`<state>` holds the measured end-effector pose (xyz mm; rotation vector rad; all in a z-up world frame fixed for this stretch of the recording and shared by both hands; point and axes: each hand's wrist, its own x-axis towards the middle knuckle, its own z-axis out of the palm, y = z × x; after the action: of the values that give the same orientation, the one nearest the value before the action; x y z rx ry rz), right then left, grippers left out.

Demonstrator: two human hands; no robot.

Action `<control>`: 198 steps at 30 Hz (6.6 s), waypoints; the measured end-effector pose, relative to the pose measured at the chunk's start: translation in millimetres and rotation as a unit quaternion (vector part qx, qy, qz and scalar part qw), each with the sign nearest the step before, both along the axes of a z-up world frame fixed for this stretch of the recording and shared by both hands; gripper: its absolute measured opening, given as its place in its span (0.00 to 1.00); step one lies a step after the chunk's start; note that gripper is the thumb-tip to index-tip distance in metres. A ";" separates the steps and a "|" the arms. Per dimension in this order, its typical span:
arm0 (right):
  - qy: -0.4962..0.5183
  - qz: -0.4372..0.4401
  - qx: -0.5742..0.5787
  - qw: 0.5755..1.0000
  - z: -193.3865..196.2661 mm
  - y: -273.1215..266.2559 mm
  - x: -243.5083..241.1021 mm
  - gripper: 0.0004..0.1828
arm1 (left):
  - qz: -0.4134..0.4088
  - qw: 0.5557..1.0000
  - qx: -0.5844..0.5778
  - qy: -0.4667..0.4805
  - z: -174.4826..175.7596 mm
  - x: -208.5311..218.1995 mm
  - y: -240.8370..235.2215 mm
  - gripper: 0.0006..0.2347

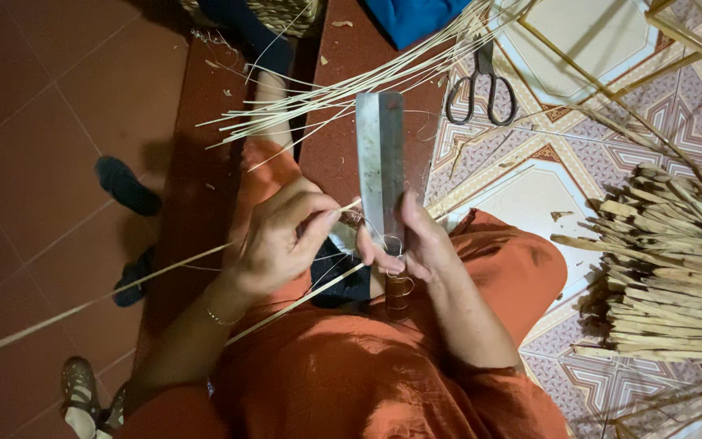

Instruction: The person sits on the floor and uses a knife to split long bamboo strips into thinner strands. The person holds each strip with one hand and draws the knife along its length to peel off thin layers, repeating the process on multiple strips.

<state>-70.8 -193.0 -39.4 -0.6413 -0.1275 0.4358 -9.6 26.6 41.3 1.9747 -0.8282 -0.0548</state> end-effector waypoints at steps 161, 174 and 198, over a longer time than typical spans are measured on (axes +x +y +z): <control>0.106 -0.144 -0.306 0.935 -82.9 -15.6 76.6 0.30 | -0.025 0.976 -0.018 0.215 -149.4 74.3 -15.1 0.06; 0.176 -0.162 -0.267 0.934 -118.9 -26.9 92.7 0.30 | -0.038 0.975 0.009 0.217 -189.1 90.8 -10.9 0.07; 0.054 -0.045 -0.153 0.986 -56.5 -11.4 50.4 0.33 | 0.015 0.988 -0.016 0.154 -102.0 56.8 -18.9 0.03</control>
<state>-20.3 -204.4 -95.9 -0.9209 0.0732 0.4044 47.1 7.7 -60.7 1.8858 -0.5939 -0.3203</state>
